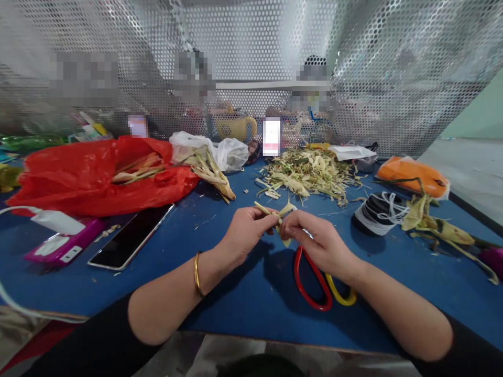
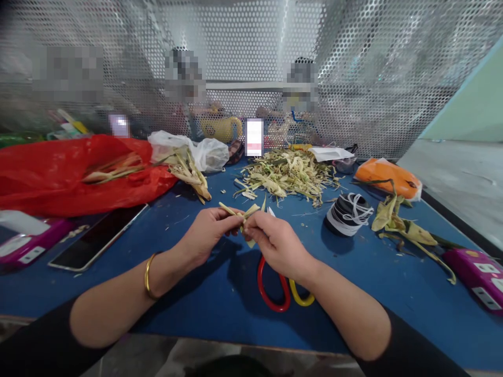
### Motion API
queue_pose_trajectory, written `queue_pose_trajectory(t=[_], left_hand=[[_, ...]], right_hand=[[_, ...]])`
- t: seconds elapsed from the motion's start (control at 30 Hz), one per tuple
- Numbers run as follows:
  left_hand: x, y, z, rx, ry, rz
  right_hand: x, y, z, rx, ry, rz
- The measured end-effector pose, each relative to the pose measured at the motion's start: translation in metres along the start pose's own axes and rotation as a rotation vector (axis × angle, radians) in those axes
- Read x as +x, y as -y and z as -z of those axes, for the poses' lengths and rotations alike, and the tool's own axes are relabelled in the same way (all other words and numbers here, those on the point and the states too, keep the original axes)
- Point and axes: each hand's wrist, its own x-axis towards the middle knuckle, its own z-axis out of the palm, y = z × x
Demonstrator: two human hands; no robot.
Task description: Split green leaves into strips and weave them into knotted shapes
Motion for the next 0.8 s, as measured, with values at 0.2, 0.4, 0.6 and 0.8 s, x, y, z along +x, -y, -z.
queue_pose_trajectory(t=[0.2, 0.4, 0.6, 0.8], left_hand=[[-0.001, 0.001, 0.000, 0.090, 0.092, -0.034], [-0.002, 0.001, 0.003, 0.194, 0.188, -0.025], [-0.013, -0.007, 0.001, 0.254, 0.481, -0.032], [-0.012, -0.015, 0.006, 0.222, 0.313, -0.186]], right_hand=[[-0.002, 0.008, -0.003, -0.227, 0.098, 0.149], [0.001, 0.010, 0.007, -0.084, -0.023, 0.018], [0.009, 0.002, 0.021, -0.002, -0.069, -0.212], [0.009, -0.018, 0.014, -0.011, -0.073, -0.342]])
